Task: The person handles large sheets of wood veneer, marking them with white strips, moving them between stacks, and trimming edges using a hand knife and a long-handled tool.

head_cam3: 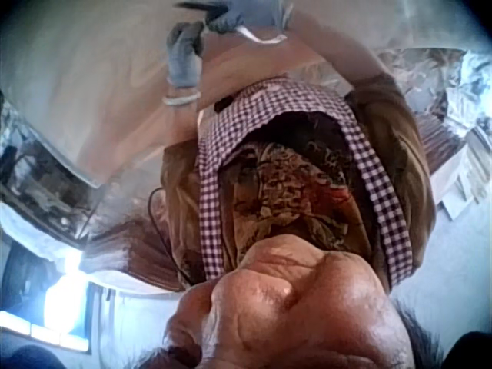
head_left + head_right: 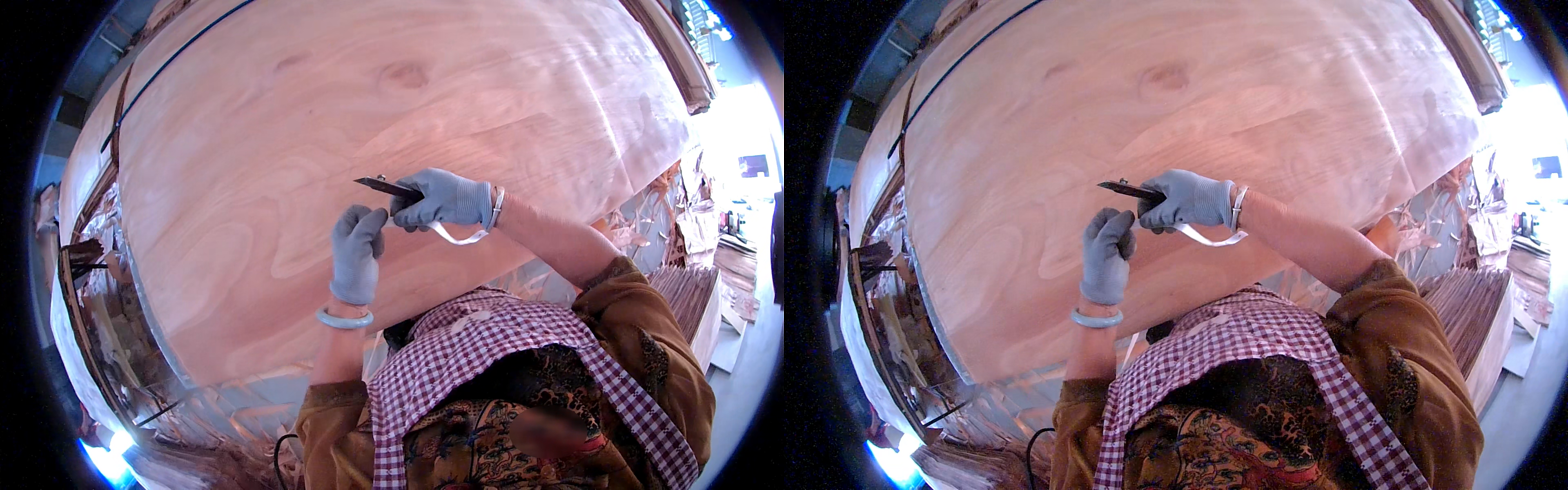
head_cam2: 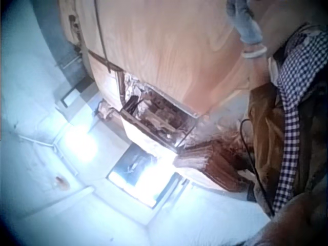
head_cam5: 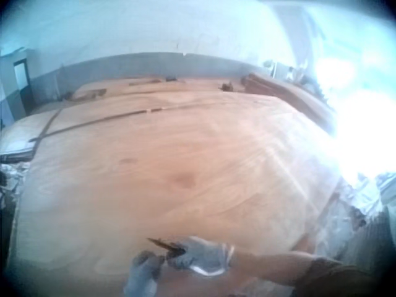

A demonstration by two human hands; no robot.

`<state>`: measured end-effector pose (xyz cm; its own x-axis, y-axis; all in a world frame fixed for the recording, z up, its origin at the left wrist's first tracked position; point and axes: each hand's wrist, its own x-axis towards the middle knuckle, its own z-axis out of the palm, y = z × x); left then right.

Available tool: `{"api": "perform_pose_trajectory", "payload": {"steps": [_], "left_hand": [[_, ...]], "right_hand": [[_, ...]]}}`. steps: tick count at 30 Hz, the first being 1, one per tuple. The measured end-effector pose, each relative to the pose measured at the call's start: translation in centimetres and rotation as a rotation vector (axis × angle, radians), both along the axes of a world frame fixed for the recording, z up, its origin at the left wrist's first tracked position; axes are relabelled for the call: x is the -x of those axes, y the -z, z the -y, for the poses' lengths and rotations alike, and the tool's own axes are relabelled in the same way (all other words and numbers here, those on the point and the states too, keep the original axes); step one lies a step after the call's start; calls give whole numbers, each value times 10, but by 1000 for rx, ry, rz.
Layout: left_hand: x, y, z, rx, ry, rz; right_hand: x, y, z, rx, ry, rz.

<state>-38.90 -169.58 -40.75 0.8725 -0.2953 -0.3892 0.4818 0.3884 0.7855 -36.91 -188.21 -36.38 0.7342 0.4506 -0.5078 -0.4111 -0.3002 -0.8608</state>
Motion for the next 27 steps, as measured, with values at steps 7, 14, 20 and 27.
{"api": "perform_pose_trajectory", "payload": {"steps": [7, 14, 20, 27], "left_hand": [[0, -10, -8, 89, -141, -261], [7, 8, -7, -108, 93, -40], [6, 7, 0, -354, 98, 153], [-24, -3, -12, -193, 68, 26]], "right_hand": [[-5, -2, 6, 42, 5, -10], [-1, 2, 11, 20, -54, -25], [0, 9, 14, 30, -71, -35], [-6, 15, 15, -15, 36, -25]]}}
